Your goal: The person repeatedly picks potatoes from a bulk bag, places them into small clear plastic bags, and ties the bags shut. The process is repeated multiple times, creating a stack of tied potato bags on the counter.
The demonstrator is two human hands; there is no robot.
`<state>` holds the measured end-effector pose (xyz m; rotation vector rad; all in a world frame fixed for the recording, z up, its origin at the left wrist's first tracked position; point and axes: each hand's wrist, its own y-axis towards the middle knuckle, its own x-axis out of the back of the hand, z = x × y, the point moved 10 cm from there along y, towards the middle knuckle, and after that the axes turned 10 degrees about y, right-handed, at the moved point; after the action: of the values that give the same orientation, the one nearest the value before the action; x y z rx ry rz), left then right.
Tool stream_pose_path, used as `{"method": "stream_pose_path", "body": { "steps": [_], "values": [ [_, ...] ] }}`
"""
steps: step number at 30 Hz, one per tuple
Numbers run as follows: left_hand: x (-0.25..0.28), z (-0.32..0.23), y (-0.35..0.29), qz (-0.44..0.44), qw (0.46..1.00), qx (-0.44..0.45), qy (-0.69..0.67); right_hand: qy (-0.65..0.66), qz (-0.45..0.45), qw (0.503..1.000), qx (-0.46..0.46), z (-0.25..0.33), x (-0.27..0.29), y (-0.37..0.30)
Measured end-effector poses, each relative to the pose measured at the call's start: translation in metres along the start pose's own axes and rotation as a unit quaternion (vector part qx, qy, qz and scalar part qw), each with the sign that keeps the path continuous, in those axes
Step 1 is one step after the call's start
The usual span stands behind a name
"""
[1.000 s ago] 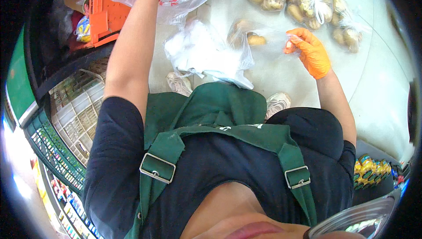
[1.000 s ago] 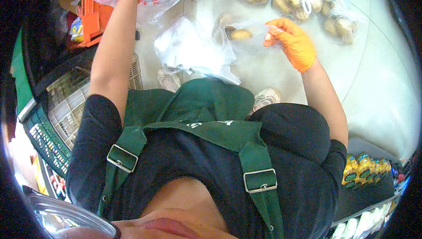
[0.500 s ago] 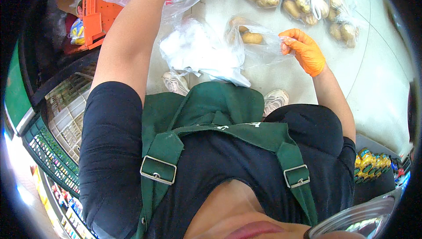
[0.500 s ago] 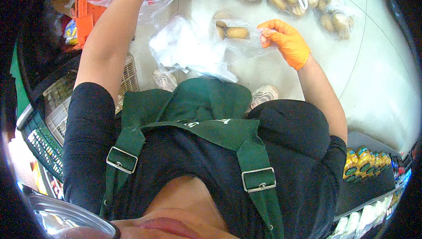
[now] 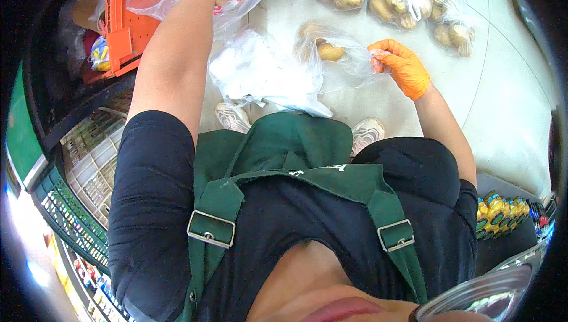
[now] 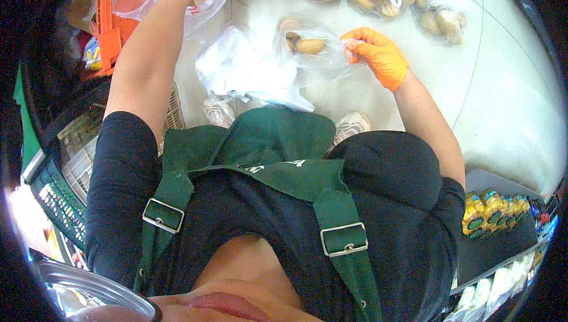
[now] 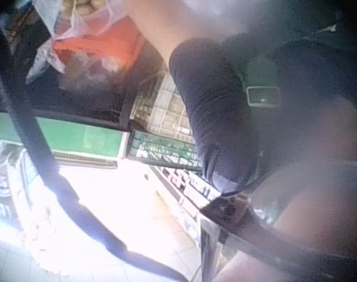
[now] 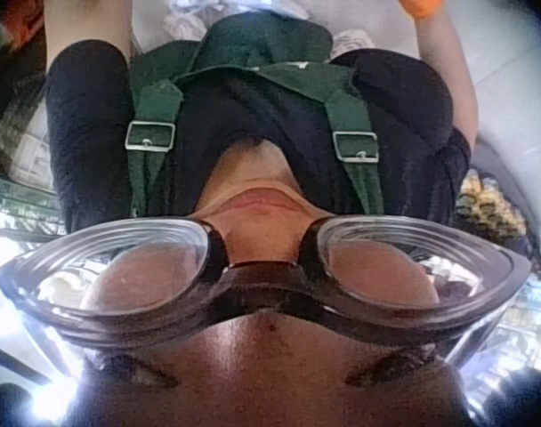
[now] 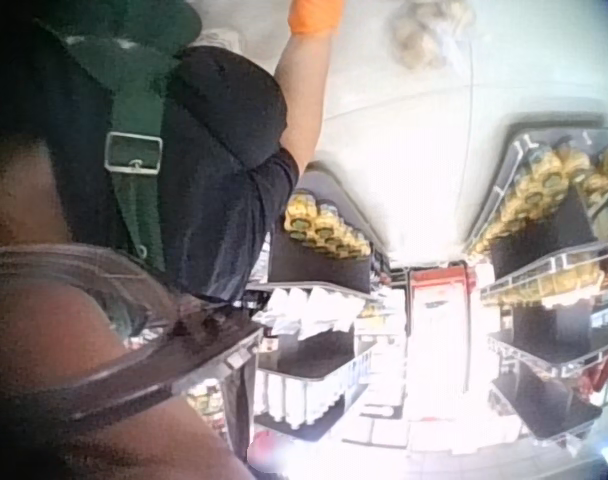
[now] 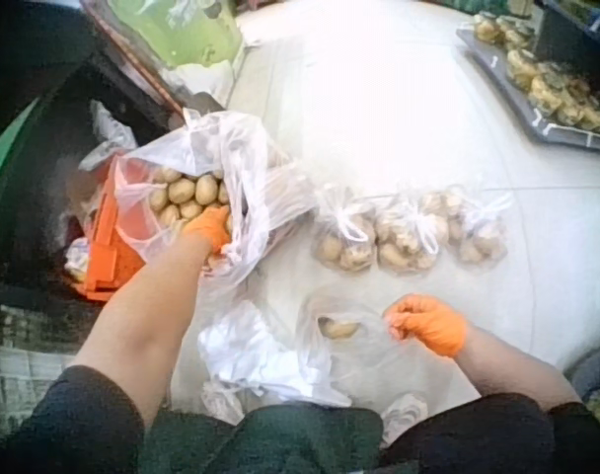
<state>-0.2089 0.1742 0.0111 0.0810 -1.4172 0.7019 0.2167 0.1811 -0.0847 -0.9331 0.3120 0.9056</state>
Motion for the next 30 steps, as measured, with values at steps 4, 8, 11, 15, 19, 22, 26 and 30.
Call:
{"method": "stream_pose_path", "body": {
  "steps": [4, 8, 11, 15, 19, 22, 26, 30],
  "values": [
    [0.013, 0.022, -0.007, -0.042, 0.994, -0.013, -0.104, -0.001, -0.005, 1.000, 0.012, 0.000, 0.007, -0.001],
    [-0.016, 0.056, -0.033, 0.157, 0.883, 0.079, -0.436, 0.017, -0.019, 1.000, 0.010, -0.003, 0.012, 0.005],
    [-0.052, 0.063, -0.068, 0.250, 0.819, 0.147, -0.495, 0.023, 0.003, 1.000, 0.000, -0.007, 0.006, 0.012],
    [-0.088, 0.040, -0.064, 0.238, 0.701, 0.164, -0.652, 0.020, 0.031, 0.999, 0.010, -0.006, -0.004, 0.017],
    [-0.084, 0.034, -0.062, 0.166, 0.613, 0.143, -0.759, 0.039, 0.005, 0.999, -0.005, -0.007, 0.000, 0.012],
    [-0.038, 0.038, -0.077, 0.047, 0.622, 0.048, -0.780, 0.074, 0.009, 0.997, -0.016, -0.005, 0.003, 0.005],
    [-0.001, 0.016, -0.129, 0.059, 0.573, -0.005, -0.817, 0.063, 0.019, 0.998, -0.010, 0.005, 0.004, -0.004],
    [0.016, -0.073, -0.193, 0.138, 0.494, -0.171, -0.841, 0.062, 0.066, 0.996, 0.020, 0.022, -0.015, -0.009]
  ]
}}
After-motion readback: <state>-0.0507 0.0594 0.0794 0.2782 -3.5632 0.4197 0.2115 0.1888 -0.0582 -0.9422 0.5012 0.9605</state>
